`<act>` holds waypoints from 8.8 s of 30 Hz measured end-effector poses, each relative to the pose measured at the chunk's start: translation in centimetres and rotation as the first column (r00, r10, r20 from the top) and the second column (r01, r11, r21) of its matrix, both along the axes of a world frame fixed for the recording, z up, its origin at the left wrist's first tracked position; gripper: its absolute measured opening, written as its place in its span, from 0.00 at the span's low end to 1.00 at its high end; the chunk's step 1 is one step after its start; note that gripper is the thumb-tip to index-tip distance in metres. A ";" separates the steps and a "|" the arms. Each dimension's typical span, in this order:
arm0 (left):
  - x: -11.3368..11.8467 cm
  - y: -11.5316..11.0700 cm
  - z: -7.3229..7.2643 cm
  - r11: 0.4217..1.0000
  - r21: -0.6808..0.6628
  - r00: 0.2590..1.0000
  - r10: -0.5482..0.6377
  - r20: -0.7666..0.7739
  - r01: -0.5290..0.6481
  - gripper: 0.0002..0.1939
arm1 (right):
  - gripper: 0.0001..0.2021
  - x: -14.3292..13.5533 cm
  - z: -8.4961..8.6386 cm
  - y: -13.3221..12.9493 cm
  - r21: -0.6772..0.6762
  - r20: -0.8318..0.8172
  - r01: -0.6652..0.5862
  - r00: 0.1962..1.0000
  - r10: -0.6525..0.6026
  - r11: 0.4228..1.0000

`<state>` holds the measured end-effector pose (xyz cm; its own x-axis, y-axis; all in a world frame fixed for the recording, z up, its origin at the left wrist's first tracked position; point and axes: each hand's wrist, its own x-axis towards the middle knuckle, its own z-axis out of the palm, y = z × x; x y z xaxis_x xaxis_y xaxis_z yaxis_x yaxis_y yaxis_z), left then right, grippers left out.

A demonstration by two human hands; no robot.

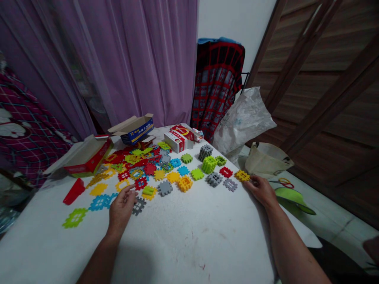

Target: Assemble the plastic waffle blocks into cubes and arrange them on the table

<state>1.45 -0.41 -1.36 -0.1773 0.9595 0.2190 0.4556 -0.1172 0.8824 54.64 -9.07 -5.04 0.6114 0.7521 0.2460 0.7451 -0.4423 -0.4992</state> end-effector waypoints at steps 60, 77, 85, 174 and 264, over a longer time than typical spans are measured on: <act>-11.6 9.6 3.5 0.929 -0.239 0.566 -0.040 -0.824 -0.283 0.15 | 0.08 -33.6 2.0 4.3 0.470 0.340 -0.832 0.479 0.809 0.295; -11.2 3.2 2.8 0.974 -0.131 0.585 0.000 -0.811 -0.182 0.15 | 0.08 -33.1 1.6 4.5 0.436 0.342 -0.856 0.445 0.828 0.280; -5.2 1.6 -2.2 0.997 -0.066 0.708 -0.024 -0.706 -0.031 0.24 | 0.08 -33.0 1.6 4.5 0.412 0.339 -0.868 0.430 0.837 0.279; 4.1 -3.4 4.2 0.806 -0.451 0.876 -0.162 0.455 0.384 0.19 | 0.06 -31.8 4.1 3.5 0.586 -0.049 -0.572 0.682 0.729 0.574; -0.9 -0.2 0.2 0.994 -0.042 0.978 0.102 0.181 -0.096 0.21 | 0.14 -24.7 1.3 4.3 0.316 0.376 -0.512 0.840 0.390 0.798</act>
